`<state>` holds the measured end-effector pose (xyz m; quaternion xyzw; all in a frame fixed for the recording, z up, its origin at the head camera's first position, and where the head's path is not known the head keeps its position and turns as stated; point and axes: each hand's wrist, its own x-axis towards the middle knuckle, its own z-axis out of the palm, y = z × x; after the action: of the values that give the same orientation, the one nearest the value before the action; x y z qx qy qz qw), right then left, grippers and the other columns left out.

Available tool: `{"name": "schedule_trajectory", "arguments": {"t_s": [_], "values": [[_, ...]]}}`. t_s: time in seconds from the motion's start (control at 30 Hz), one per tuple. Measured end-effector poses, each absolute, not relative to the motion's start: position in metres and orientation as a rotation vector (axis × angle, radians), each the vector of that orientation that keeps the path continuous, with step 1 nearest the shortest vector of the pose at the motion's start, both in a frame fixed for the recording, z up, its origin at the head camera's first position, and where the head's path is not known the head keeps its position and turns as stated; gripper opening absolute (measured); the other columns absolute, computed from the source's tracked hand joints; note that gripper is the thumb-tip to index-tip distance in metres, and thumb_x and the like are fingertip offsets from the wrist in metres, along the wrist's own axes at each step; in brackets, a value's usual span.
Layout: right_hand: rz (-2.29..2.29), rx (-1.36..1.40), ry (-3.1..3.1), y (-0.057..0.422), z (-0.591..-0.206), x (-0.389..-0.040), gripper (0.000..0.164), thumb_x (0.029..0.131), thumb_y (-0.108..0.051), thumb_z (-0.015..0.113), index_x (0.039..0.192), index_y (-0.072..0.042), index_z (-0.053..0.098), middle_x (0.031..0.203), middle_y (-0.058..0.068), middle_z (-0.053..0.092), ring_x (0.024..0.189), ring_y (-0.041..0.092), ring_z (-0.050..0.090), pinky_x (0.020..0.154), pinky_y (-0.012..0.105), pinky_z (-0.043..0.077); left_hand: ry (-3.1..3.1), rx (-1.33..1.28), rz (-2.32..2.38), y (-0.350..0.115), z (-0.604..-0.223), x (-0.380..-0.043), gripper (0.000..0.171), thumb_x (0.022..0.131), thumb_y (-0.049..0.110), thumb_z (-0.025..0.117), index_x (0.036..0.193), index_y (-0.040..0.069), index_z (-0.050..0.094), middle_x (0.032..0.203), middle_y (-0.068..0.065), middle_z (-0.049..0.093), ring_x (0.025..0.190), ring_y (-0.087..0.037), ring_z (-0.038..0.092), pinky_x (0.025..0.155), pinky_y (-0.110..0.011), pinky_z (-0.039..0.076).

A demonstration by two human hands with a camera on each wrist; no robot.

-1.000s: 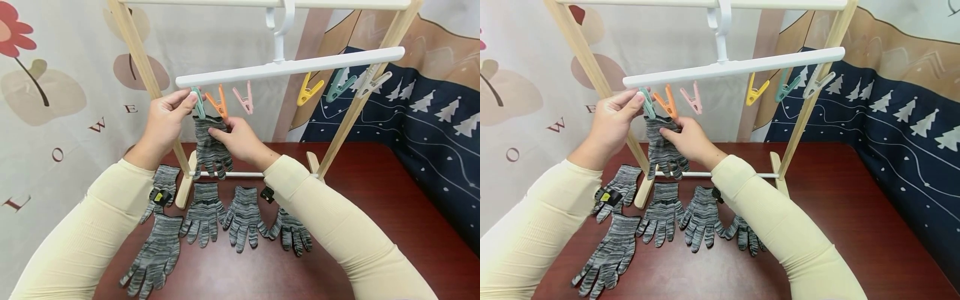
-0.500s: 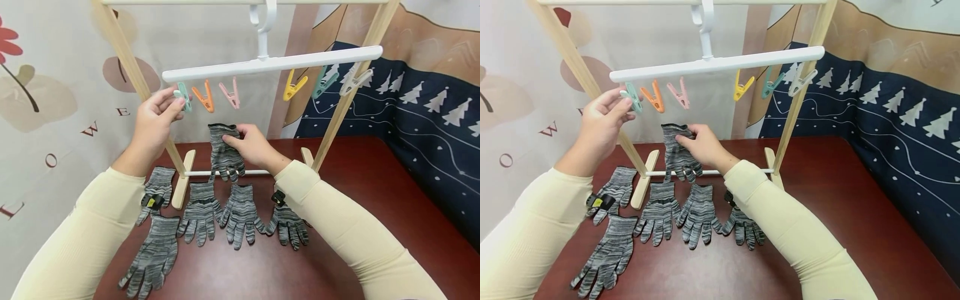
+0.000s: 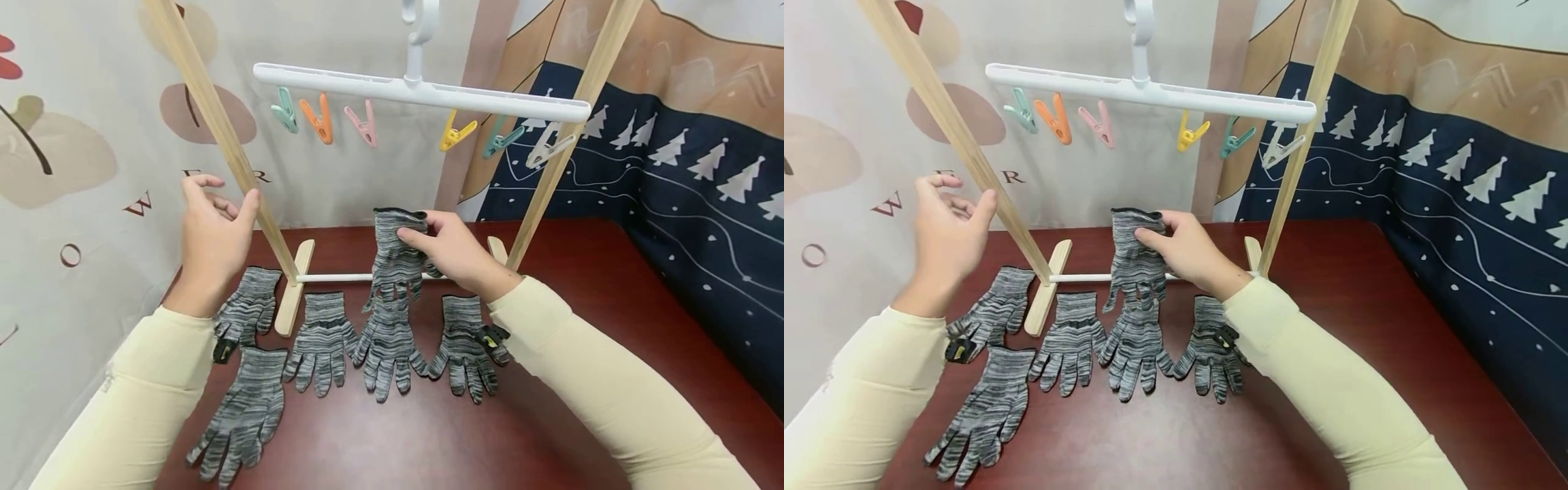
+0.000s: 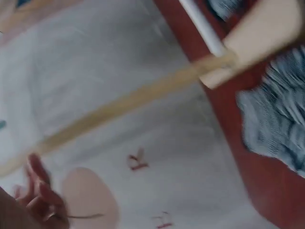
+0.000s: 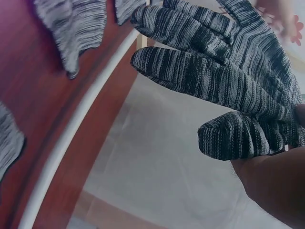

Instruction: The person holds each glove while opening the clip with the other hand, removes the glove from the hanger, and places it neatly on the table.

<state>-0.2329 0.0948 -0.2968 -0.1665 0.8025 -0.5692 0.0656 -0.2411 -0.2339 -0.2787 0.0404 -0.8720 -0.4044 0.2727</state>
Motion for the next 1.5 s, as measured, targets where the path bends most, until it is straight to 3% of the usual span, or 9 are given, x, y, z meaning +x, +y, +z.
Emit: {"name": "schedule_trajectory", "arguments": {"t_s": [0.07, 0.13, 0.27, 0.4, 0.47, 0.63, 0.87, 1.17, 1.5], "values": [[-1.693, -0.499, 2.446, 0.104, -0.297, -0.227, 0.026, 0.101, -0.03, 0.061, 0.117, -0.012, 0.068, 0.098, 0.006, 0.066, 0.082, 0.017, 0.059, 0.075, 0.036, 0.053, -2.563, 0.176, -0.922, -0.244, -0.284, -0.246, 0.079, 0.093, 0.068, 0.047, 0.151, 0.018, 0.027, 0.097, -0.012, 0.065, 0.082, -0.028, 0.061, 0.068, -0.036, 0.042], [-1.649, -0.484, 2.499, 0.114, -0.297, -0.222, 0.028, 0.1, -0.032, 0.061, 0.121, -0.014, 0.068, 0.099, 0.005, 0.067, 0.083, 0.017, 0.058, 0.074, 0.032, 0.051, -2.763, 0.191, -0.761, -0.251, -0.289, -0.251, 0.091, 0.091, 0.077, 0.035, 0.157, 0.015, 0.024, 0.113, -0.023, 0.066, 0.092, -0.041, 0.063, 0.067, -0.045, 0.044], [-1.621, -0.433, 2.523, 0.137, -0.302, -0.212, 0.029, 0.099, -0.032, 0.063, 0.117, -0.01, 0.068, 0.095, 0.007, 0.065, 0.079, 0.018, 0.059, 0.071, 0.032, 0.054, -2.983, 0.189, -0.545, -0.254, -0.297, -0.26, 0.096, 0.088, 0.085, 0.019, 0.134, 0.011, 0.06, 0.112, -0.026, 0.066, 0.092, -0.047, 0.062, 0.061, -0.051, 0.044], [-1.616, -0.376, 2.518, 0.162, -0.306, -0.203, 0.031, 0.1, -0.03, 0.062, 0.118, -0.005, 0.066, 0.098, 0.012, 0.064, 0.076, 0.017, 0.06, 0.066, 0.032, 0.056, -3.005, 0.212, -0.494, -0.25, -0.301, -0.264, 0.088, 0.091, 0.081, 0.019, 0.092, 0.007, 0.068, 0.074, -0.014, 0.062, 0.065, -0.032, 0.058, 0.051, -0.043, 0.041], [-1.6, -0.337, 2.545, 0.174, -0.307, -0.2, 0.033, 0.101, -0.03, 0.061, 0.123, -0.006, 0.065, 0.102, 0.01, 0.065, 0.079, 0.014, 0.06, 0.069, 0.029, 0.056, -3.005, 0.206, -0.497, -0.25, -0.303, -0.266, 0.083, 0.095, 0.076, 0.021, 0.087, 0.006, 0.067, 0.068, -0.011, 0.064, 0.06, -0.029, 0.057, 0.05, -0.041, 0.041], [-1.579, -0.236, 2.608, 0.205, -0.308, -0.191, 0.039, 0.102, -0.033, 0.059, 0.121, 0.0, 0.064, 0.098, 0.0, 0.069, 0.082, 0.008, 0.062, 0.072, 0.026, 0.056, -3.012, 0.179, -0.536, -0.252, -0.307, -0.268, 0.075, 0.099, 0.065, 0.028, 0.094, 0.003, 0.07, 0.072, -0.007, 0.073, 0.056, -0.026, 0.057, 0.048, -0.039, 0.04], [-1.594, -0.06, 2.585, 0.255, -0.317, -0.186, 0.044, 0.102, -0.037, 0.056, 0.123, 0.002, 0.059, 0.082, -0.011, 0.069, 0.065, 0.008, 0.063, 0.055, 0.033, 0.056, -2.983, 0.163, -0.556, -0.25, -0.313, -0.269, 0.07, 0.101, 0.061, 0.031, 0.097, 0.003, 0.07, 0.07, -0.006, 0.073, 0.055, -0.025, 0.056, 0.051, -0.039, 0.039], [-1.361, 0.126, 2.705, 0.303, -0.345, -0.203, 0.038, 0.101, -0.037, 0.057, 0.076, -0.008, 0.054, 0.066, -0.007, 0.048, 0.064, 0.012, 0.047, 0.059, 0.031, 0.047, -2.961, 0.149, -0.621, -0.241, -0.316, -0.27, 0.065, 0.103, 0.055, 0.035, 0.101, 0.0, 0.069, 0.068, -0.01, 0.068, 0.054, -0.025, 0.054, 0.048, -0.037, 0.038], [-1.047, 0.128, 2.715, 0.325, -0.377, -0.235, 0.035, 0.104, -0.031, 0.052, 0.076, -0.011, 0.046, 0.067, -0.004, 0.037, 0.067, 0.016, 0.04, 0.062, 0.032, 0.039, -2.964, 0.141, -0.683, -0.239, -0.315, -0.27, 0.062, 0.104, 0.051, 0.037, 0.108, -0.002, 0.068, 0.073, -0.011, 0.075, 0.062, -0.023, 0.066, 0.051, -0.035, 0.041]]}}
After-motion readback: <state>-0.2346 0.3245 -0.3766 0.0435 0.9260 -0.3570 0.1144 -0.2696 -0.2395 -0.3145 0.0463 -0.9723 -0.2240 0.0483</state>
